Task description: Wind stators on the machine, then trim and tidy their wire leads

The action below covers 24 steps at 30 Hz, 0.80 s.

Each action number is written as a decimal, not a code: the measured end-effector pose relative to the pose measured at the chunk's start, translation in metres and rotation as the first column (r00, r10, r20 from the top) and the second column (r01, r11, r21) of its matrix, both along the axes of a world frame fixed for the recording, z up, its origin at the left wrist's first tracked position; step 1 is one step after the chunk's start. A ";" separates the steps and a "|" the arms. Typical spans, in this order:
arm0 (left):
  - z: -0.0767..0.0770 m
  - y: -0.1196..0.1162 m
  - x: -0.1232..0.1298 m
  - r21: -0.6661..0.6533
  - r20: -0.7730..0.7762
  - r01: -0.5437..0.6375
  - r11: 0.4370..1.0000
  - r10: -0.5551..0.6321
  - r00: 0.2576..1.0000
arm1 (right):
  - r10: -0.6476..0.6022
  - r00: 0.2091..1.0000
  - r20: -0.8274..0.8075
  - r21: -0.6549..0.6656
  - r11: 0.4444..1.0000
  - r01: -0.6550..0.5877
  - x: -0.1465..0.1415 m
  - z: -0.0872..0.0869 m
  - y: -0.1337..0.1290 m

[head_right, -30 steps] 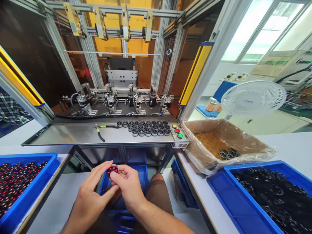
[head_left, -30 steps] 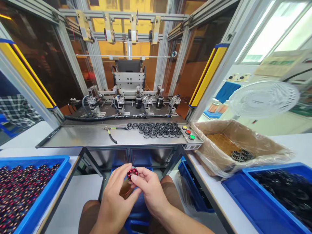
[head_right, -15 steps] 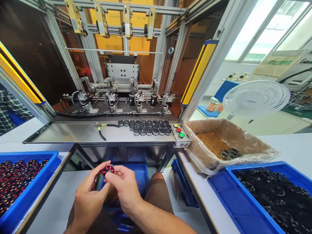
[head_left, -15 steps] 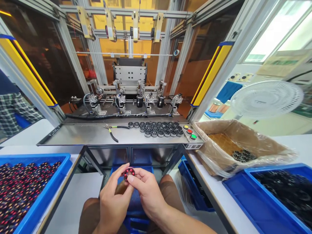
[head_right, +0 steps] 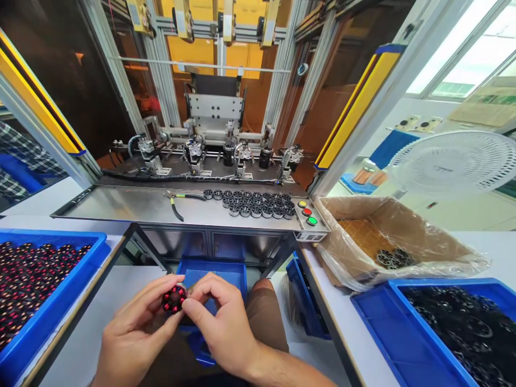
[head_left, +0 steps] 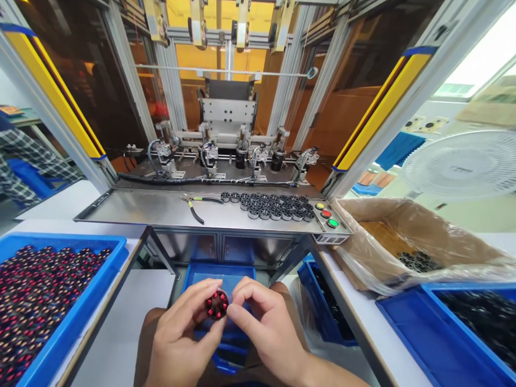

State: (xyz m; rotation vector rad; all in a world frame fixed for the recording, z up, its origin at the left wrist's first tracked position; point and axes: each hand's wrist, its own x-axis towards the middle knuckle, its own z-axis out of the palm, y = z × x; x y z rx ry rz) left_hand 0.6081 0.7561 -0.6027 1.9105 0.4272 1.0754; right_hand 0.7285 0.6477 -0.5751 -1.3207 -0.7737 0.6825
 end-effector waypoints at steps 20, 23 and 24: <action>-0.015 0.006 -0.009 0.289 -0.043 -0.004 0.957 0.017 0.999 | 0.044 0.994 -0.100 0.083 0.996 -0.036 -0.002 -0.016 -0.003; -0.009 0.006 -0.007 0.416 -0.047 0.013 0.909 0.007 0.999 | 0.066 0.994 -0.089 0.099 0.993 -0.057 -0.004 -0.014 -0.001; -0.007 0.005 -0.007 0.426 -0.031 0.004 0.905 0.011 0.999 | 0.057 0.993 -0.102 0.107 0.993 -0.046 -0.005 -0.014 -0.001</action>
